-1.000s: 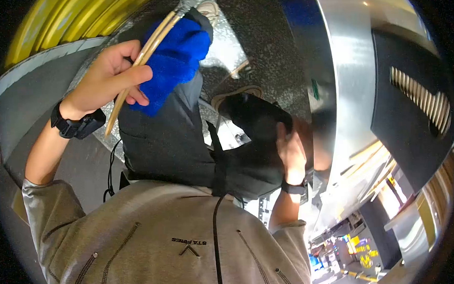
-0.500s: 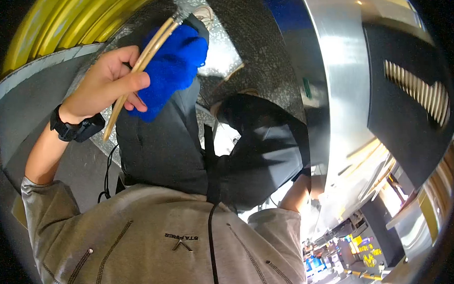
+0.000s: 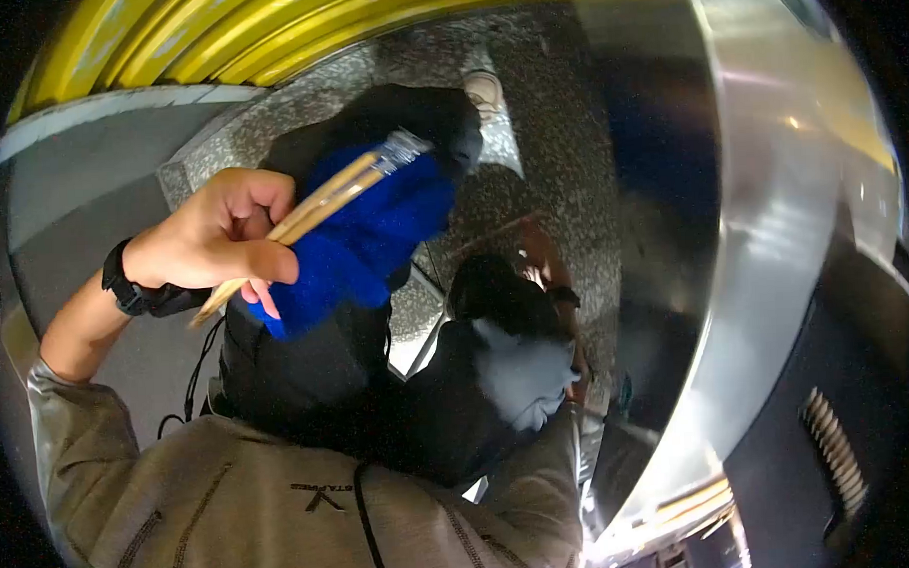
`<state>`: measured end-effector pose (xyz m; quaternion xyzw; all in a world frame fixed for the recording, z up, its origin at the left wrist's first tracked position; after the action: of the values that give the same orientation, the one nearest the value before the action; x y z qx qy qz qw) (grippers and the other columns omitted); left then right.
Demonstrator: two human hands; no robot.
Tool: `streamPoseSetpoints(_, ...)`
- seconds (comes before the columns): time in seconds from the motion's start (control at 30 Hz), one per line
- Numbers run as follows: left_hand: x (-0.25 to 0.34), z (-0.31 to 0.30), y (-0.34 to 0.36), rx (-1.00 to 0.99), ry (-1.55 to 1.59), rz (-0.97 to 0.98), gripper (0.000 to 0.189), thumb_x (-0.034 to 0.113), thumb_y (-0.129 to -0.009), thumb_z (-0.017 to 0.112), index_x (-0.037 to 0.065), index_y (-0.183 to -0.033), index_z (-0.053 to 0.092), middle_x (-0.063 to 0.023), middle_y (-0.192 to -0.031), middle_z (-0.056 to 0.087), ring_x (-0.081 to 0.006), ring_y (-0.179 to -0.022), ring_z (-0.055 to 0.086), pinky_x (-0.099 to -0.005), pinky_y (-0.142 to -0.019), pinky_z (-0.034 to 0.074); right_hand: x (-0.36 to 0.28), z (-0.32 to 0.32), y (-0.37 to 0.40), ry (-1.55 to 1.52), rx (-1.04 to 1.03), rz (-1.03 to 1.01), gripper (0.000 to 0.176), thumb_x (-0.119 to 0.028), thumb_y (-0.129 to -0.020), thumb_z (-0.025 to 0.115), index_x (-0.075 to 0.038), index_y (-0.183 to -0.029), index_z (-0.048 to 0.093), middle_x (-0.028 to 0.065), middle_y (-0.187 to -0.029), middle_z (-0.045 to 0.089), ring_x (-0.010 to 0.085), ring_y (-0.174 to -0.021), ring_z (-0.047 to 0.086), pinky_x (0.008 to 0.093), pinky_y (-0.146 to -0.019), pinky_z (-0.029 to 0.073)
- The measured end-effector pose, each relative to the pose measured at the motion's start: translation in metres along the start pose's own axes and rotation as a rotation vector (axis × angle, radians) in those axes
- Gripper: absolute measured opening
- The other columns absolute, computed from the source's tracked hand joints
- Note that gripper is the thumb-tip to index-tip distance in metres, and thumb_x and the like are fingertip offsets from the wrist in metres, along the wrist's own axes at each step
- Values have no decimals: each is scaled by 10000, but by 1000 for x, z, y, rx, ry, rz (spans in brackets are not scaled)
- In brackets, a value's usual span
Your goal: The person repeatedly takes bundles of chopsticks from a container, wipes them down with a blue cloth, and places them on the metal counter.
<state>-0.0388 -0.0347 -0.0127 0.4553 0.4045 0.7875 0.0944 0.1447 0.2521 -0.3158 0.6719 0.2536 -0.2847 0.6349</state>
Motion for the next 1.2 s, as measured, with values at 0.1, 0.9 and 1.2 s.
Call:
streamPoseSetpoints(0.1, 6, 5, -3, 7, -25, -54, 300, 81, -824, 743, 18, -777, 454, -73, -566, 625, -115, -512, 645, -209, -413, 483, -31, 77, -32, 76, -81, -16, 387, -299, -977, 449, -47, -1243, 574, 171, -1251, 581, 224, -1153, 552, 308, -956, 427)
streamPoseSetpoints(0.9, 5, 11, -16, -42, 27, -78, 325, 153, -813, 775, 41, -805, 471, -68, -595, 641, -95, -514, 628, -210, -412, 462, -29, 128, -29, 156, -95, -6, 384, -312, -949, 513, -16, -1174, 610, 196, -1151, 628, 291, -1054, 607, 361, -897, 463)
streamPoseSetpoints(1.2, 14, 24, -21, -60, -93, -25, 284, 270, -891, 687, 54, -828, 513, -83, -709, 670, -161, -634, 700, -222, -448, 514, 17, -4, 142, 403, 363, 182, 387, -317, -939, 536, -4, -1148, 624, 205, -1114, 646, 316, -1017, 627, 381, -875, 477)
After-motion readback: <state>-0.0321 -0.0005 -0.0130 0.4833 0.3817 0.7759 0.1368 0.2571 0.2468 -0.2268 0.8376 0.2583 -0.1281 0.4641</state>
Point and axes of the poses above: each hand's wrist, its own y-axis away from the middle knuckle, its own z-axis out of the palm, x = y × z, the point moved 1 cm from there along -y, towards the middle knuckle
